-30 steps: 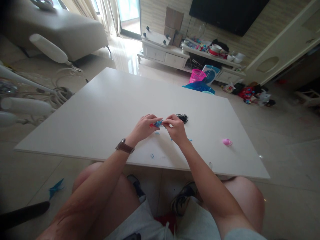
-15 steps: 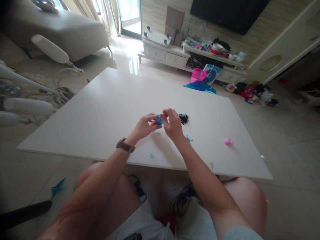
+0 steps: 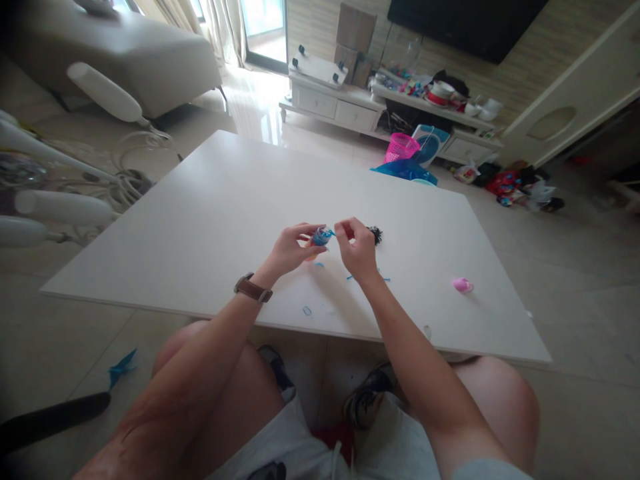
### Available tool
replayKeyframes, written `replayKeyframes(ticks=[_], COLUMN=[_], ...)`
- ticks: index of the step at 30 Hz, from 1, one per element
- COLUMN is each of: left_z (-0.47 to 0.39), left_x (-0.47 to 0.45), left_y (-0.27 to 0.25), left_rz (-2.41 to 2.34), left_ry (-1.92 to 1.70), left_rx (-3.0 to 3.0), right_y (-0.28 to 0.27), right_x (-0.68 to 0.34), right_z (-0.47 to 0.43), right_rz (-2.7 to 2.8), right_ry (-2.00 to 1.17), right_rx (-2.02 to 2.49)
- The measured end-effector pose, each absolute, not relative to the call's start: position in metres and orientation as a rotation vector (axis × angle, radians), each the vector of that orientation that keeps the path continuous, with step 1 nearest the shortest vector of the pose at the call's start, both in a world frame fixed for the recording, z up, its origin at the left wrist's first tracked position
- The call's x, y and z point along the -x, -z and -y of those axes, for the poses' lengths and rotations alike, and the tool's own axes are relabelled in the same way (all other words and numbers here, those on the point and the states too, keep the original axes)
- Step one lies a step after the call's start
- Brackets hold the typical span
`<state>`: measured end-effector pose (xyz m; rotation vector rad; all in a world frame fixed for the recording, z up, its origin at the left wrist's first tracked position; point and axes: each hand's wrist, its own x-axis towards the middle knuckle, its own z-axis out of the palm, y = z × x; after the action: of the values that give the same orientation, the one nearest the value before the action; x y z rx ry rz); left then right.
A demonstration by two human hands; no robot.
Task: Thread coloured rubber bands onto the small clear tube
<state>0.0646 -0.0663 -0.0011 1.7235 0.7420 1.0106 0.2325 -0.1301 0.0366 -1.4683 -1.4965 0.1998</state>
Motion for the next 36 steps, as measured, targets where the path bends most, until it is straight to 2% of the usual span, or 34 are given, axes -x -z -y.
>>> replayKeyframes(ticks=[11,15,18,23,27,36], left_z=[0.061,0.056,0.045,0.023,0.016,0.010], left_x=[-0.061,-0.055,-0.043,-0.019,-0.011,-0.003], left_y=[0.001,-0.004,-0.007,-0.007,-0.005,-0.006], left_rz=[-0.764,-0.748,-0.766,-0.840,-0.851,-0.967], left_ry=[-1.059,-1.082,-1.169,-1.418,-1.468,-1.600], left_rx=[-1.719,-1.652,-1.489,-1.275,-1.223,-1.252], right_y=[-0.051,-0.060,-0.045,0.017,0.049,0.038], right_x=[-0.231,-0.228,-0.234,-0.258,-0.257,-0.205], right_z=[0.125,0.120,0.116,0.113,0.118,0.107], right_rz=[1.906,1.840,1.703,1.908,1.874,1.828], right_ry=[-0.190,-0.195,-0.246,-0.454,-0.477,-0.531], right_rx=[1.363,1.363,1.412,1.615,1.608,1.624])
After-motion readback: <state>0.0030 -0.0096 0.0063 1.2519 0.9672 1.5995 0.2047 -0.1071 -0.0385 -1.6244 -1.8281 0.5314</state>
